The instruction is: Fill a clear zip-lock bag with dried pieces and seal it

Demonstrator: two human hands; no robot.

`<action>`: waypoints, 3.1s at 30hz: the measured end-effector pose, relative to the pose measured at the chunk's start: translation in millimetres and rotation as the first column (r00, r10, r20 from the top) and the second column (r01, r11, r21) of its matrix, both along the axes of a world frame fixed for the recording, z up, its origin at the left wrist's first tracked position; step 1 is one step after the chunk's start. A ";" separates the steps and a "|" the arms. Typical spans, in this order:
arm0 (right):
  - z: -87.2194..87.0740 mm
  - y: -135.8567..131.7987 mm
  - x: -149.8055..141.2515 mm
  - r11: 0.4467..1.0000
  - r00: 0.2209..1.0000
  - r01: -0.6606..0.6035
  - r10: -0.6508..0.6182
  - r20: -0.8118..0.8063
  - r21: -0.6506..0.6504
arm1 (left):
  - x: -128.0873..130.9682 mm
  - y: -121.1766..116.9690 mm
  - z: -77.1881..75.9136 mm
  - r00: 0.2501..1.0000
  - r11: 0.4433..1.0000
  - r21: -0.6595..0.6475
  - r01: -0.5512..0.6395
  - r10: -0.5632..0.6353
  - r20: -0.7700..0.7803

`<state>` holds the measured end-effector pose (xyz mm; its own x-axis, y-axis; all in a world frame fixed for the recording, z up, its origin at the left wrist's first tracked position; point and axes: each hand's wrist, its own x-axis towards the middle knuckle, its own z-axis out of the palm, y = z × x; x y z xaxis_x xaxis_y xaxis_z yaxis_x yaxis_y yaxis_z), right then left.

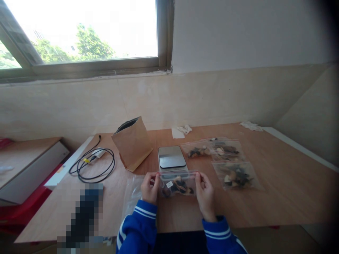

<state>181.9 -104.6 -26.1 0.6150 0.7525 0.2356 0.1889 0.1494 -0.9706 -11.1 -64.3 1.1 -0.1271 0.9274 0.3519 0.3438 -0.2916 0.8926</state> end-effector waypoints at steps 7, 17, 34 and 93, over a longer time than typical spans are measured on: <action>1.8 -2.7 -0.4 0.999 0.996 -0.050 0.052 -0.074 0.018 | 0.8 -2.2 -0.6 0.983 0.992 -0.047 0.117 -0.109 0.149; 6.8 -4.6 -4.6 0.995 0.990 -0.063 0.073 -0.123 0.083 | 5.0 -2.4 -1.4 0.985 0.994 0.028 0.108 -0.110 0.132; 13.6 -6.7 -3.2 0.992 0.973 -0.105 0.118 -0.197 0.074 | 2.4 -1.7 1.1 0.970 0.979 -0.079 0.188 -0.172 0.169; 7.6 -1.6 -5.7 0.934 0.939 -0.328 0.338 -0.055 0.142 | 5.0 -2.4 1.7 0.891 0.902 -0.146 0.406 -0.354 0.285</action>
<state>176.2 -106.2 -18.4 0.3545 0.8838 0.3055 0.0322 0.3149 -0.9486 -6.1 -66.6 2.8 0.1907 0.9683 0.1616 0.0041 -0.1654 0.9862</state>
